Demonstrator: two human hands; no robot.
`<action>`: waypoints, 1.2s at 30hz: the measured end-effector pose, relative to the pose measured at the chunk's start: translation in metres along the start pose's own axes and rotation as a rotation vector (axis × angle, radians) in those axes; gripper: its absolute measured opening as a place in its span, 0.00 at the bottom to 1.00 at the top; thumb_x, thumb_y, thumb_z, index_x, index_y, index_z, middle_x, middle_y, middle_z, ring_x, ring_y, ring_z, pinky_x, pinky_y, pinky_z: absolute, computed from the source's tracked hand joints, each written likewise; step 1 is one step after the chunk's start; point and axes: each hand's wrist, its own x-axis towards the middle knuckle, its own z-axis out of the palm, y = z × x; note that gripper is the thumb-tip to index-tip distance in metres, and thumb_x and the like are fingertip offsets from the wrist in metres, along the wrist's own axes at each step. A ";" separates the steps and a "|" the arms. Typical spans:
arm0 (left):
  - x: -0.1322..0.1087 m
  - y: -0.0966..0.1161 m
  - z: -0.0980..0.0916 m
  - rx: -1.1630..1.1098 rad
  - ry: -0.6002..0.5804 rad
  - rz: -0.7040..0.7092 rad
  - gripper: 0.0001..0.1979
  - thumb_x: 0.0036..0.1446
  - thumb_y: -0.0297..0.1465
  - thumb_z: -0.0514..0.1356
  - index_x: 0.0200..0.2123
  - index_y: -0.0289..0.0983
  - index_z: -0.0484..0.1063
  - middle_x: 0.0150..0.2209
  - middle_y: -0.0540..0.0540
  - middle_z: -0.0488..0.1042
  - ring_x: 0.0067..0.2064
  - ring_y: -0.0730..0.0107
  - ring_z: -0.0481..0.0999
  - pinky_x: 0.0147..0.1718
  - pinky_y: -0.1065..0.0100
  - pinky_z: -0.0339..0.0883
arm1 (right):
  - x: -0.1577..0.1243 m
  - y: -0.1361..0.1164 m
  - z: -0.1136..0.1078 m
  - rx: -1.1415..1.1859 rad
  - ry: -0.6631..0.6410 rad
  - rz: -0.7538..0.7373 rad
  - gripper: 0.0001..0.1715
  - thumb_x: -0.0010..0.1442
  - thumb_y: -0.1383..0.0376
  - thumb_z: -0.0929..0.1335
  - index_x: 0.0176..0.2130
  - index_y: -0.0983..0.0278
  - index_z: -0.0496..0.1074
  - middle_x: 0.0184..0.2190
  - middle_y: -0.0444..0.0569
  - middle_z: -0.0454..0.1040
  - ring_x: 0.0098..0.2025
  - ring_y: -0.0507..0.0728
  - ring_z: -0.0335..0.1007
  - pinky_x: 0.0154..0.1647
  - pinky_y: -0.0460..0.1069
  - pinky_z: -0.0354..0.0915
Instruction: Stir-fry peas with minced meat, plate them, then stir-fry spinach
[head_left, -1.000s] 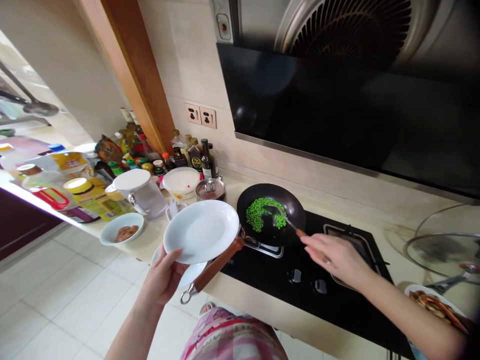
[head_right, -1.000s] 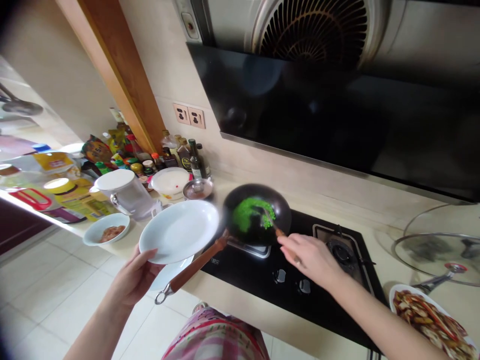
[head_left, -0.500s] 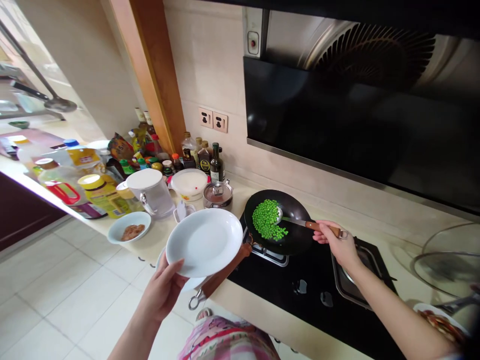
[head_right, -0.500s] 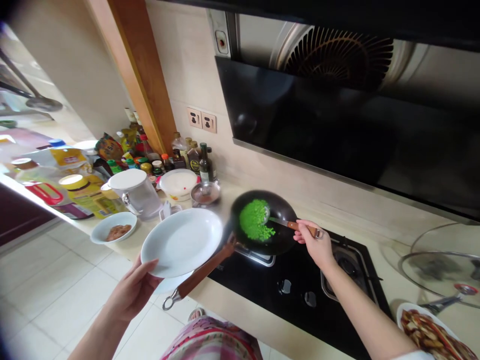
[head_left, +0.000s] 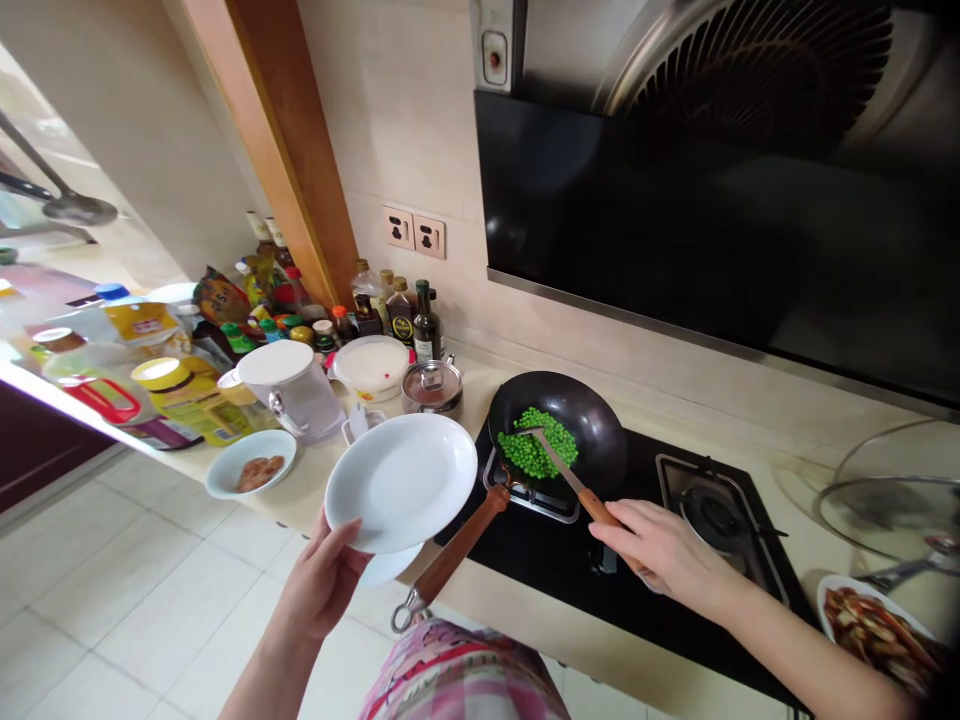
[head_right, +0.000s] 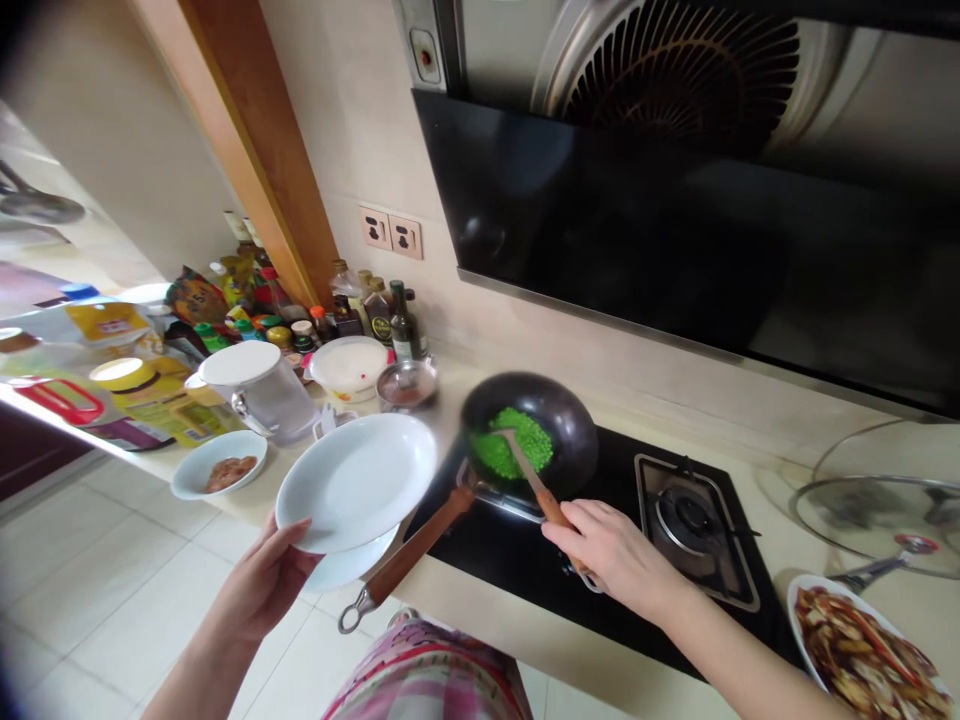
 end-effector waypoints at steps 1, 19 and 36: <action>0.002 -0.001 -0.001 0.005 -0.008 -0.003 0.33 0.35 0.25 0.72 0.49 0.45 0.73 0.32 0.54 0.79 0.28 0.72 0.76 0.27 0.74 0.76 | -0.007 -0.008 -0.017 0.019 -0.021 0.018 0.27 0.55 0.75 0.63 0.51 0.55 0.73 0.41 0.51 0.74 0.43 0.58 0.72 0.42 0.52 0.70; 0.012 -0.008 0.000 0.001 -0.022 -0.093 0.31 0.35 0.27 0.73 0.46 0.49 0.75 0.32 0.55 0.77 0.26 0.74 0.72 0.21 0.78 0.71 | 0.006 0.028 -0.068 0.141 0.426 0.726 0.11 0.57 0.55 0.69 0.38 0.57 0.77 0.34 0.48 0.80 0.32 0.58 0.78 0.33 0.49 0.72; 0.002 -0.020 -0.045 0.112 0.124 -0.044 0.34 0.34 0.29 0.74 0.49 0.48 0.72 0.39 0.55 0.75 0.33 0.74 0.75 0.28 0.76 0.75 | 0.024 0.037 0.013 -0.081 0.308 0.251 0.17 0.60 0.69 0.65 0.47 0.60 0.76 0.41 0.52 0.77 0.39 0.58 0.76 0.43 0.52 0.72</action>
